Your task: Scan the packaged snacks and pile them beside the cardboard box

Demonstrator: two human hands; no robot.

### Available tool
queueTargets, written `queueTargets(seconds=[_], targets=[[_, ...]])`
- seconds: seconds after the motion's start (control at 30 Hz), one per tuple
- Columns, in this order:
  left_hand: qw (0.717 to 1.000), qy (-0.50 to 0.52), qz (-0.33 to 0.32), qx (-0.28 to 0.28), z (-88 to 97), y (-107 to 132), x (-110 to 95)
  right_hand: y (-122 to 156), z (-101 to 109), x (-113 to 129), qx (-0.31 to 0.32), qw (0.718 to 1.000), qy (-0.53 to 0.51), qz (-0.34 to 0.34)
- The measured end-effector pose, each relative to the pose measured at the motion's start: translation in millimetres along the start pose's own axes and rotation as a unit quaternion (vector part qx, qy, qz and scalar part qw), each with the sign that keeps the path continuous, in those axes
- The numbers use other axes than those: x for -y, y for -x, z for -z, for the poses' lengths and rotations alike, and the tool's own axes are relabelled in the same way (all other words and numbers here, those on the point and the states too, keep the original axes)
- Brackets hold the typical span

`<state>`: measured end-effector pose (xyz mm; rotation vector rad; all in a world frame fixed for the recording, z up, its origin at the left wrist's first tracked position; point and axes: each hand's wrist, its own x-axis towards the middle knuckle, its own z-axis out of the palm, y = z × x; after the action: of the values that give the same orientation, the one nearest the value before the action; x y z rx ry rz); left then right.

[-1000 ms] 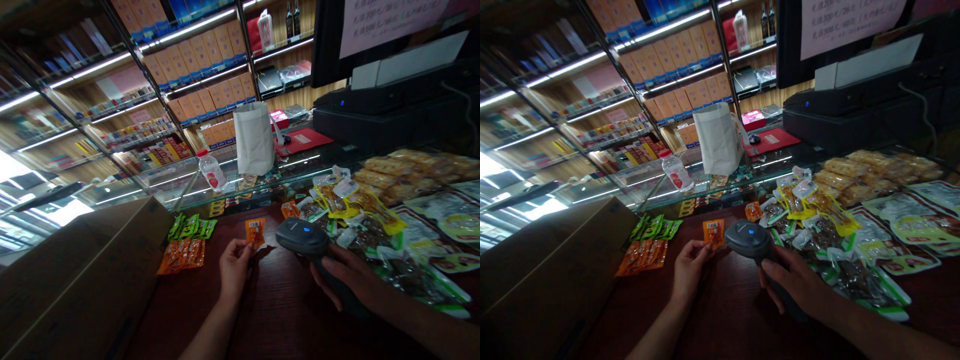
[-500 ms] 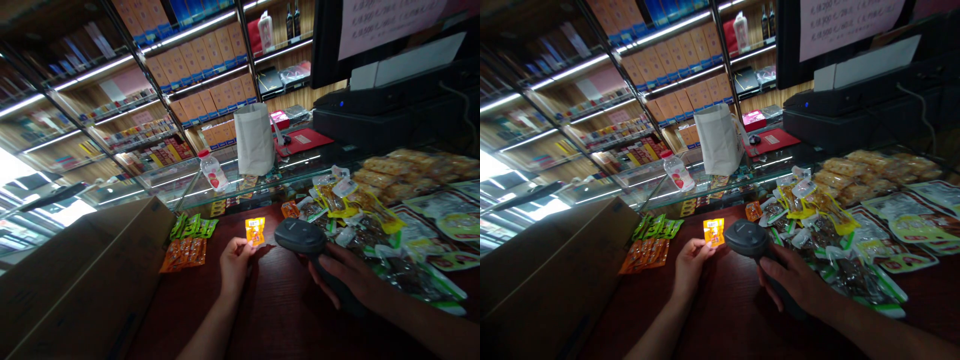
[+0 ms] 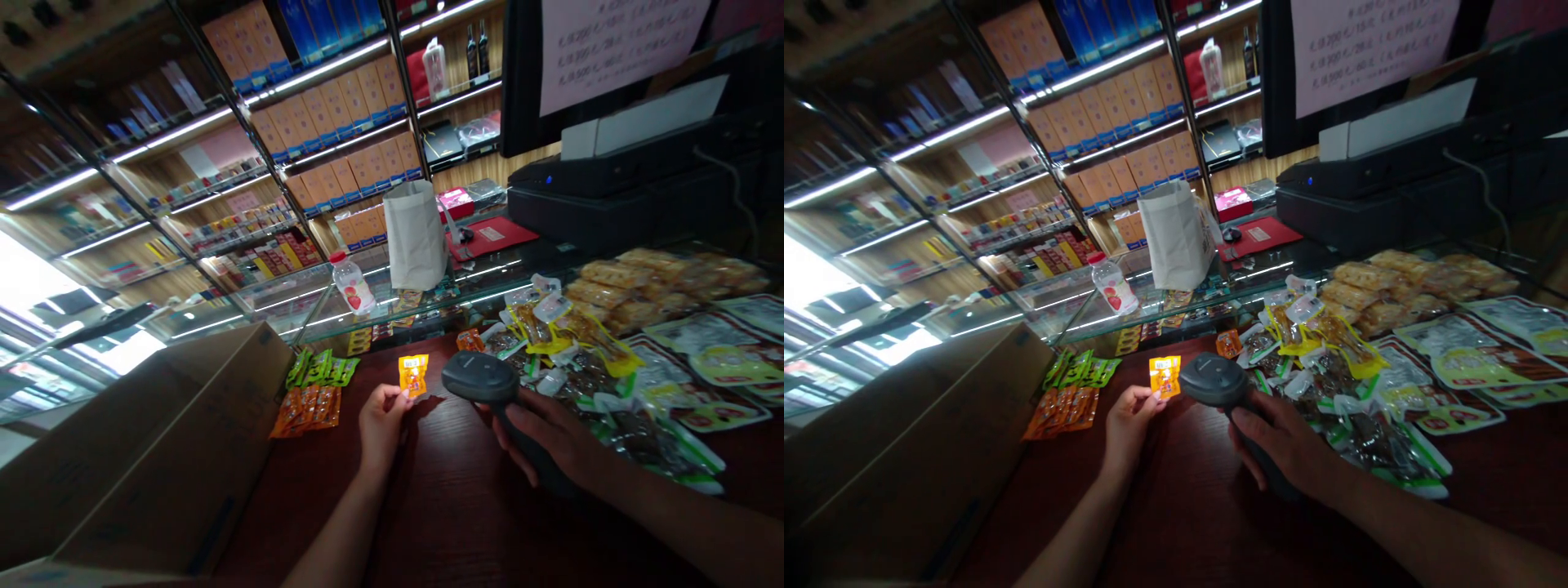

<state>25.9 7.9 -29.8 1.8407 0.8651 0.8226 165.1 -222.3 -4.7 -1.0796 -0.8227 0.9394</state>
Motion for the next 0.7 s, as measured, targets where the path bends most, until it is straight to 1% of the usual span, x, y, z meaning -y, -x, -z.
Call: queueTargets(seconds=[0.37,0.57,0.7], targets=[[0.999,-0.027,-0.038,-0.026,-0.6,-3.3,6.9,2.4,-0.9,-1.7,0.01,1.0,-0.005,0.014],[0.995,-0.058,-0.064,-0.048,0.2,-2.4,7.5,1.8,-3.7,1.6,0.014,1.0,-0.002,0.024],[0.992,-0.066,-0.073,-0.074,-2.3,-0.3,3.7,4.1,-5.2,0.7,0.017,1.0,0.001,0.021]])
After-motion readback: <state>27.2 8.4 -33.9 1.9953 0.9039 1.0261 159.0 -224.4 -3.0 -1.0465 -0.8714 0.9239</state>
